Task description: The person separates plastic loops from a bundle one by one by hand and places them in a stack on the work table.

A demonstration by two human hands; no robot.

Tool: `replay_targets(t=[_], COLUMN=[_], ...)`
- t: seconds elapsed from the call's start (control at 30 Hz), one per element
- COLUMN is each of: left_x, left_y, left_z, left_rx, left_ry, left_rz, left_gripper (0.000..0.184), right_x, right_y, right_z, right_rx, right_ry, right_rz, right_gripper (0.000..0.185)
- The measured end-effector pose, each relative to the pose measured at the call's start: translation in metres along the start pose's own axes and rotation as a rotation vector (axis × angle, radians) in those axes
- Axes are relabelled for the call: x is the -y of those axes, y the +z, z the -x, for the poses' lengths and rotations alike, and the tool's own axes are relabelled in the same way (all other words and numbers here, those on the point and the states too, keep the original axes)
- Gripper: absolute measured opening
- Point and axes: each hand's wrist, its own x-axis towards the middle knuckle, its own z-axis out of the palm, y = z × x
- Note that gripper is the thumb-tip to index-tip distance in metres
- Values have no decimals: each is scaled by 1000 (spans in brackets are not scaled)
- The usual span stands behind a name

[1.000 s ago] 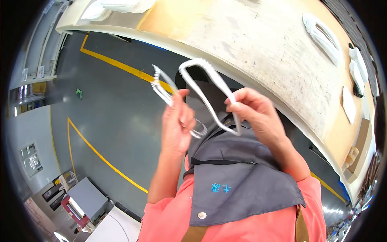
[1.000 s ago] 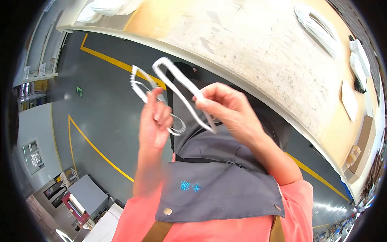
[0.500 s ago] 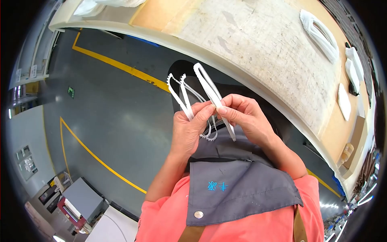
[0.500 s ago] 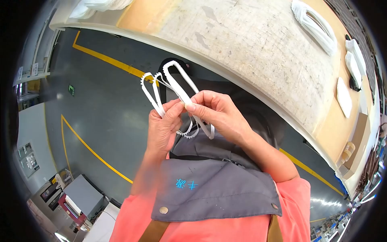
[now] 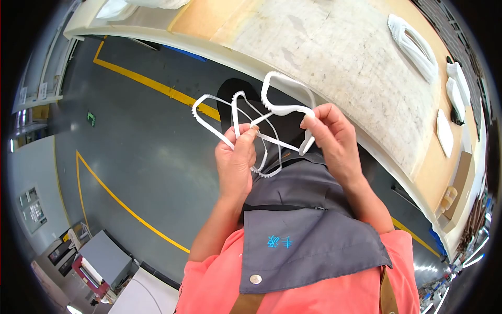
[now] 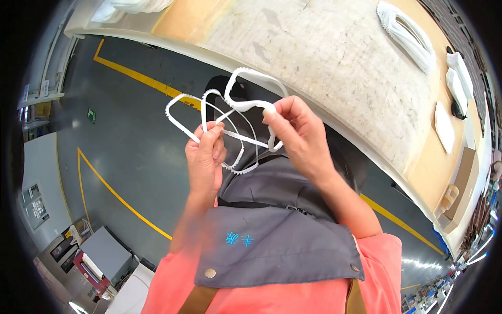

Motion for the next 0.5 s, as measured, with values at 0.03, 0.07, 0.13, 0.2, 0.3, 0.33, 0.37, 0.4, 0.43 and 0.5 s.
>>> replay_targets(t=[0.03,0.07,0.13,0.2,0.3,0.33,0.37,0.4,0.43,0.5], left_x=[0,1,5,5,9,11,11,10,11,4], left_y=[2,4,9,17,22,16,17,26,25,29], left_z=[-1,0,0,5,9,8,8,9,8,8], left_rx=[56,113,208,174,104,155,151,98,77,71], left_ry=[-44,-90,-144,-135,-90,-70,-4,65,69,-12], left_rz=[21,42,70,72,-38,-73,-172,-204,-118,203], left_gripper=[14,15,19,15,18,22,24,25,23,19], right_x=[6,5,-6,-15,-13,-12,-12,-14,-14,-8], right_y=[-4,-4,1,7,5,7,8,7,6,0], right_z=[-1,1,3,6,8,9,10,9,9,10], right_rx=[39,90,159,172,149,178,201,185,183,251], right_ry=[42,109,143,134,142,142,139,45,-43,98], right_rz=[12,0,20,-65,72,21,-26,110,245,-261], right_gripper=[13,13,14,14,16,14,13,14,15,19])
